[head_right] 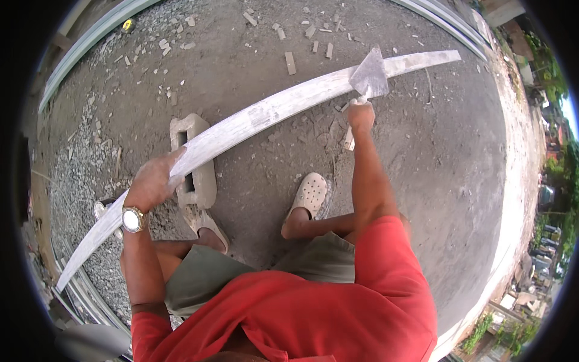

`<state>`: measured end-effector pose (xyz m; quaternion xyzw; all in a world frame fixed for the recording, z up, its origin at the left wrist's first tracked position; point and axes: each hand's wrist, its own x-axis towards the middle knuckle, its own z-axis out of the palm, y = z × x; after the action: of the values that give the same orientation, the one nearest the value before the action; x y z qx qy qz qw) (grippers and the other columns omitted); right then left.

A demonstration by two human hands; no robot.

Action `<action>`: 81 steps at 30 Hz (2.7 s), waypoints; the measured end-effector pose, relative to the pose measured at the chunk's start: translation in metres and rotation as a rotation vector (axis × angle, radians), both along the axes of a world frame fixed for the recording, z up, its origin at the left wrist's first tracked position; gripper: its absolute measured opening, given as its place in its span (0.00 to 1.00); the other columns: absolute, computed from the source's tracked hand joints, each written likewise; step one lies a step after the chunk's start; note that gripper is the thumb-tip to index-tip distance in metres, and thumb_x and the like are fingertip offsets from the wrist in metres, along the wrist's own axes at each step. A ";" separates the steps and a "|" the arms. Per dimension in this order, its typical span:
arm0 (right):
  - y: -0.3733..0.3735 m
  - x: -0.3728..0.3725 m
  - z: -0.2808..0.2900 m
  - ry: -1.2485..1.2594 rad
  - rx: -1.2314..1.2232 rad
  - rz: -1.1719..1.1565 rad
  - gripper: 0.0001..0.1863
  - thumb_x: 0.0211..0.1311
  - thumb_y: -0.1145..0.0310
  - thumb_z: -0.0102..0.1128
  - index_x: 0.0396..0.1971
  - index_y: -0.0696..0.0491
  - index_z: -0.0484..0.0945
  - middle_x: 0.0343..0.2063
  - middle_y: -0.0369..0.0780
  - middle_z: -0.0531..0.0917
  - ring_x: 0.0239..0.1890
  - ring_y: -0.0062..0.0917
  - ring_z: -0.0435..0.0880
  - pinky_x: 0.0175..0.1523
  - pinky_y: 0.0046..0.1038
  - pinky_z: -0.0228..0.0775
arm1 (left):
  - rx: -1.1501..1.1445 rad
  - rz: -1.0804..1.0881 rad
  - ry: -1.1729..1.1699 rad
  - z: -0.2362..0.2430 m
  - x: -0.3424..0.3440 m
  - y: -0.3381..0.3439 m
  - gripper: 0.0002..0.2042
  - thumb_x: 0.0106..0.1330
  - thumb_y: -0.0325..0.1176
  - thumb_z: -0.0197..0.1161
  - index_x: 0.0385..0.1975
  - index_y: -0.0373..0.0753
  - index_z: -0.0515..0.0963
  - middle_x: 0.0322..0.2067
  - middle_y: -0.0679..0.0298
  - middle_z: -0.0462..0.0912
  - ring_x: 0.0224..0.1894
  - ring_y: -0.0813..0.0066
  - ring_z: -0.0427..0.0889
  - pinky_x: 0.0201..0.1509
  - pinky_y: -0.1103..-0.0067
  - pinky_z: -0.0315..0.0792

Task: Apply plaster or mortar to a curved trim piece using a hand trowel.

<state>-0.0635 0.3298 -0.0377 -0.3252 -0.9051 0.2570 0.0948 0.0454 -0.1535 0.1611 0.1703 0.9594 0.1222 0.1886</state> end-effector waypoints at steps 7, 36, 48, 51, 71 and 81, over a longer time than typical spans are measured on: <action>-0.074 0.037 -0.012 0.073 -0.165 0.141 0.20 0.56 0.57 0.58 0.38 0.60 0.74 0.35 0.55 0.81 0.44 0.48 0.79 0.50 0.39 0.69 | -0.012 0.043 -0.107 -0.003 -0.005 0.001 0.28 0.52 0.33 0.62 0.57 0.38 0.67 0.47 0.44 0.76 0.49 0.46 0.74 0.54 0.63 0.68; -0.091 0.028 0.000 0.076 -0.049 0.225 0.19 0.55 0.59 0.57 0.34 0.63 0.75 0.33 0.57 0.80 0.41 0.50 0.79 0.46 0.41 0.70 | 0.000 -0.021 0.041 -0.005 0.000 0.001 0.26 0.53 0.29 0.59 0.56 0.37 0.68 0.42 0.48 0.78 0.45 0.51 0.77 0.51 0.64 0.70; -0.316 0.161 0.029 -0.194 -0.500 0.835 0.23 0.53 0.54 0.61 0.36 0.60 0.75 0.35 0.55 0.80 0.43 0.49 0.78 0.49 0.43 0.69 | 0.009 0.095 -0.060 0.010 0.004 -0.014 0.30 0.51 0.33 0.60 0.59 0.41 0.67 0.49 0.45 0.75 0.51 0.48 0.74 0.57 0.65 0.67; -0.267 0.172 0.034 -0.183 -0.653 0.663 0.28 0.54 0.47 0.60 0.36 0.61 0.76 0.32 0.54 0.81 0.43 0.48 0.79 0.48 0.40 0.68 | 0.124 0.129 0.033 -0.005 0.000 -0.036 0.30 0.53 0.36 0.61 0.59 0.37 0.65 0.47 0.45 0.77 0.50 0.49 0.75 0.55 0.64 0.68; -0.128 0.209 0.060 0.257 -1.262 -0.006 0.21 0.69 0.48 0.41 0.45 0.51 0.71 0.20 0.33 0.72 0.19 0.18 0.70 0.21 0.21 0.65 | -0.287 0.540 0.277 -0.166 0.072 -0.031 0.57 0.48 0.63 0.63 0.68 0.33 0.37 0.70 0.52 0.35 0.72 0.52 0.35 0.69 0.52 0.41; -0.211 0.241 0.050 0.074 -0.043 0.890 0.25 0.56 0.64 0.58 0.53 0.57 0.67 0.30 0.48 0.80 0.34 0.37 0.83 0.35 0.37 0.75 | -0.478 0.638 -0.264 -0.135 0.055 -0.139 0.62 0.39 0.55 0.74 0.67 0.28 0.38 0.68 0.41 0.35 0.69 0.40 0.43 0.70 0.60 0.49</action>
<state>0.1780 0.1187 0.0122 0.1038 -0.9473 0.3031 0.0005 0.1006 -0.2926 0.0258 -0.2013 0.9330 -0.0308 0.2967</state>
